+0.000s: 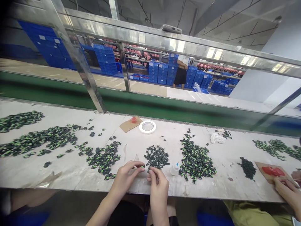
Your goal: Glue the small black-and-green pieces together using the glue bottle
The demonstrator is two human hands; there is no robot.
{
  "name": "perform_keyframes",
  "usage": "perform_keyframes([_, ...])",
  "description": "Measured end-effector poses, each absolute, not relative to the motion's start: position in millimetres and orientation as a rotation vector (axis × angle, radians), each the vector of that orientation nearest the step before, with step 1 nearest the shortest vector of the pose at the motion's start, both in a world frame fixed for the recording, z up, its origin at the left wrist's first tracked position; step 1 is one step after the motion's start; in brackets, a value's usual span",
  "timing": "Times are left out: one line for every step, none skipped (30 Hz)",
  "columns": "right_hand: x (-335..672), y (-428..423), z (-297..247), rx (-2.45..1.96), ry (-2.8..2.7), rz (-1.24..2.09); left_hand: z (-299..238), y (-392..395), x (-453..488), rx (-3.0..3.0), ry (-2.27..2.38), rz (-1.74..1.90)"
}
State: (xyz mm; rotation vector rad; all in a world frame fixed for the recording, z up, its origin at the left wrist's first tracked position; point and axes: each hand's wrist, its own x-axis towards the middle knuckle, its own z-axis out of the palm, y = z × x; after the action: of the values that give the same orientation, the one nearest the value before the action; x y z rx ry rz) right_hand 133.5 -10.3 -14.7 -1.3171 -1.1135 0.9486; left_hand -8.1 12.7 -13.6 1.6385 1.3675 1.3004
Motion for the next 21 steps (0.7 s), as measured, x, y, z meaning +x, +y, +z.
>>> perform_keyframes([134, -10, -12, -1.307, -1.117, 0.939, -9, 12, -7, 1.617, 1.341, 1.344])
perform_keyframes([134, -10, -9, -1.301, -1.123, 0.926, -5, 11, -6, 1.600, 1.312, 1.382])
perform_keyframes([135, -10, -6, -1.300, -1.124, 0.919, -1, 10, -4, 1.586, 1.281, 1.412])
perform_keyframes([135, -9, -3, -1.302, -1.113, 0.917, 3, 10, -3, 1.572, 1.252, 1.435])
perform_keyframes([135, -9, -1, -1.305, -1.090, 0.920, 6, 9, -2, 1.556, 1.231, 1.446])
perform_keyframes([135, -9, 1, -1.307, -1.059, 0.926, 8, 8, -1, 1.534, 1.220, 1.450])
perform_keyframes([135, -8, 3, -1.304, -1.030, 0.937, 10, 7, 0, 1.509, 1.219, 1.454])
perform_keyframes([135, -8, 4, -1.297, -1.009, 0.949, 11, 6, 0, 1.485, 1.225, 1.461])
perform_keyframes([135, -8, 6, -1.289, -1.001, 0.962, 11, 5, 1, 1.468, 1.234, 1.471])
perform_keyframes([134, -8, 7, -1.280, -1.007, 0.978, 12, 4, 1, 1.460, 1.239, 1.483])
perform_keyframes([134, -9, 9, -1.270, -1.023, 0.995, 12, 4, 1, 1.462, 1.241, 1.495])
perform_keyframes([134, -9, 10, -1.259, -1.038, 1.008, 12, 3, 1, 1.469, 1.240, 1.506])
perform_keyframes([134, -9, 12, -1.249, -1.050, 1.020, 12, 3, 2, 1.477, 1.237, 1.513])
perform_keyframes([133, -9, 13, -1.239, -1.057, 1.029, 12, 3, 2, 1.481, 1.234, 1.519])
perform_keyframes([133, -10, 14, -1.229, -1.061, 1.038, 12, 3, 2, 1.482, 1.230, 1.524])
perform_keyframes([133, -10, 15, -1.220, -1.065, 1.048, 11, 2, 2, 1.480, 1.225, 1.528])
perform_keyframes([133, -10, 16, -1.212, -1.070, 1.059, 11, 2, 2, 1.477, 1.218, 1.531])
perform_keyframes([134, -10, 16, -1.202, -1.078, 1.070, 11, 2, 2, 1.474, 1.208, 1.532])
perform_keyframes([135, -9, 17, -1.193, -1.088, 1.080, 11, 2, 2, 1.471, 1.196, 1.530])
perform_keyframes([136, -9, 17, -1.184, -1.098, 1.086, 11, 2, 2, 1.468, 1.180, 1.528])
perform_keyframes([137, -8, 17, -1.174, -1.107, 1.087, 11, 2, 1, 1.465, 1.158, 1.524])
